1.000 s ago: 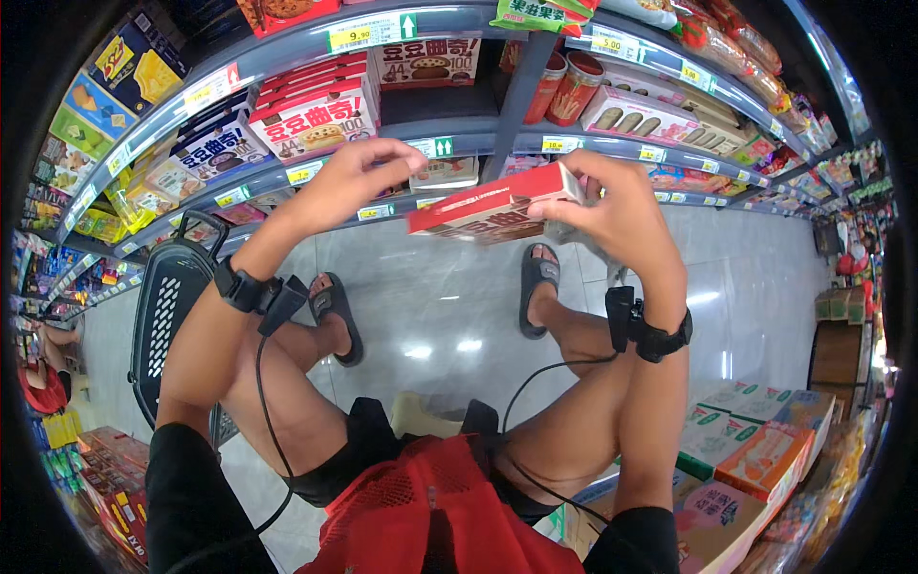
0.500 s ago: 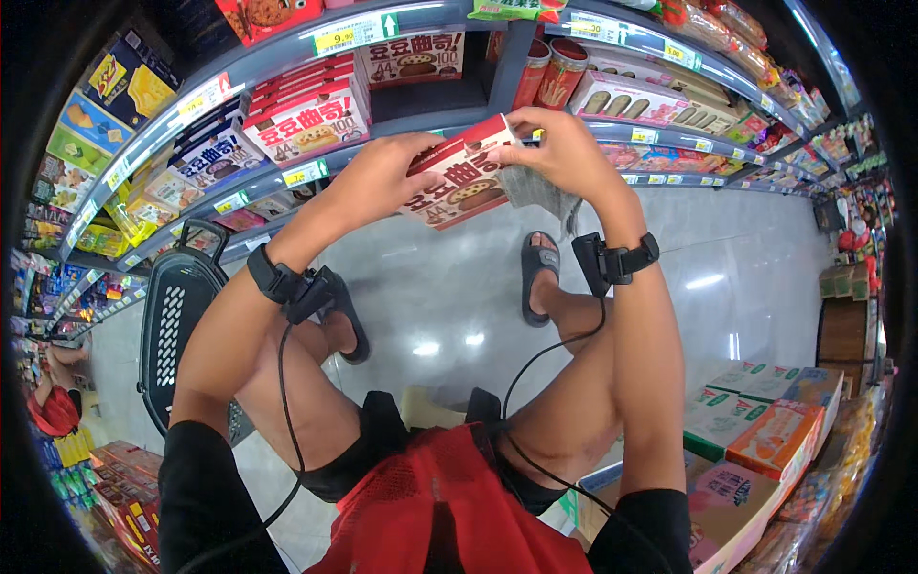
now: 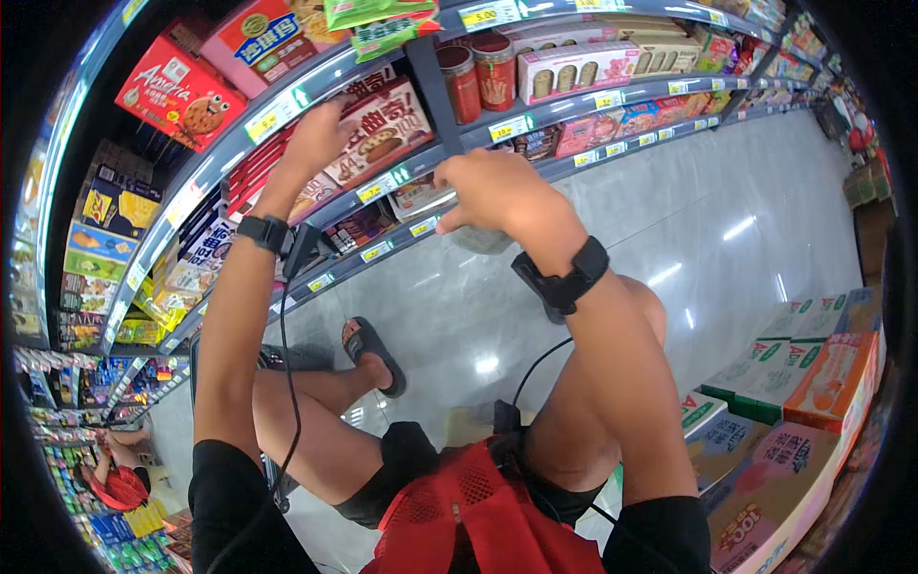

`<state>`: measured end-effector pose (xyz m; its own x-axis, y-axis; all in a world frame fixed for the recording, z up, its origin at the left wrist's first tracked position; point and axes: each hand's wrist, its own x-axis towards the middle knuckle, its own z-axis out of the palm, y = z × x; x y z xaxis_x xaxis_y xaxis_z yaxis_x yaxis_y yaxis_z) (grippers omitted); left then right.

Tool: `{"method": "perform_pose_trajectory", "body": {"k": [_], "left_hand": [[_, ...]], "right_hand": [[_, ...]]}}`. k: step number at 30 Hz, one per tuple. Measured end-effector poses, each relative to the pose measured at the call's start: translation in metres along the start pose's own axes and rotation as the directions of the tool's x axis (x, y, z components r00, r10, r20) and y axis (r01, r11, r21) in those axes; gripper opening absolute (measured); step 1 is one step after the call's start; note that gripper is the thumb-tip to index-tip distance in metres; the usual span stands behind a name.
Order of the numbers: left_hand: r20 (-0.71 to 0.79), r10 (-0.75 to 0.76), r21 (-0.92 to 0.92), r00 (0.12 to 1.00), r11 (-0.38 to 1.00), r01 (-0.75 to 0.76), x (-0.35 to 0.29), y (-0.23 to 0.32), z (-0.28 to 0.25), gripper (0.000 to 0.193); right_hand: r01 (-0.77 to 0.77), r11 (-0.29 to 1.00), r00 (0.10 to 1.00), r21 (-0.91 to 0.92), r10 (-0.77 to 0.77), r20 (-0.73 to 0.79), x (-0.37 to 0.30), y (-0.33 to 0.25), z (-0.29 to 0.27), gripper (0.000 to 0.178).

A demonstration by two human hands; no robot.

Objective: Cleaning the exterior of product boxes on a supermarket shelf with a grey cloth.

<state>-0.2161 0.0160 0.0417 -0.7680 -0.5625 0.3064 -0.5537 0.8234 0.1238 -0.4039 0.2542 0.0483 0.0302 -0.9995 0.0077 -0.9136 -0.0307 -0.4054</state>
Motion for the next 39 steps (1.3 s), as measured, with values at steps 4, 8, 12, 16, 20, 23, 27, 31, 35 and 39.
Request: {"method": "perform_pose_trajectory", "body": {"k": [4,8,12,16,20,23,27,31,35,39], "left_hand": [[-0.03,-0.027,0.088,0.999,0.996,0.03,0.029,-0.046,0.036,0.053],[-0.047,-0.096,0.475,0.994,0.874,0.107,0.053,-0.076,0.057,0.065],[-0.127,-0.101,0.61,0.987,0.777,0.158,0.053,-0.057,0.059,0.061],[-0.109,-0.119,0.595,0.987,0.787,0.16,0.053,-0.066,0.057,0.059],[-0.111,-0.039,0.67,0.993,0.735,0.104,0.052,-0.072,0.06,0.052],[-0.095,-0.107,0.521,0.99,0.842,0.141,0.059,-0.088,0.059,0.063],[-0.169,-0.004,0.462,0.986,0.883,0.083,0.051,-0.102,0.062,0.064],[-0.06,-0.115,0.608,0.992,0.783,0.127,0.03,-0.064,0.046,0.047],[0.298,-0.243,0.202,0.923,0.961,0.188,0.01,0.0,0.01,0.058],[-0.118,0.509,0.185,0.852,0.855,-0.485,-0.022,-0.029,0.019,0.045]], "right_hand": [[0.025,0.999,1.0,-0.039,-0.025,-0.011,-0.002,0.005,0.003,0.052],[0.029,0.999,0.999,0.018,-0.03,0.017,0.003,0.003,0.004,0.051],[-0.003,1.0,0.999,0.009,0.002,0.04,-0.001,0.004,0.0,0.051],[-0.01,1.0,0.999,0.0,0.01,0.043,-0.001,0.003,-0.001,0.052],[-0.023,1.0,0.996,-0.001,0.023,0.082,-0.001,0.003,-0.004,0.053],[-0.026,1.0,0.995,-0.013,0.027,0.098,0.001,-0.003,-0.003,0.052],[-0.021,1.0,0.996,-0.01,0.022,0.083,0.004,-0.008,-0.001,0.052],[-0.022,1.0,0.989,-0.004,0.022,0.145,0.01,-0.016,0.003,0.054],[0.078,0.997,0.996,-0.014,-0.078,0.053,0.004,0.0,0.013,0.057],[0.01,0.999,0.984,-0.035,-0.004,0.177,0.003,-0.015,-0.002,0.057]]}}
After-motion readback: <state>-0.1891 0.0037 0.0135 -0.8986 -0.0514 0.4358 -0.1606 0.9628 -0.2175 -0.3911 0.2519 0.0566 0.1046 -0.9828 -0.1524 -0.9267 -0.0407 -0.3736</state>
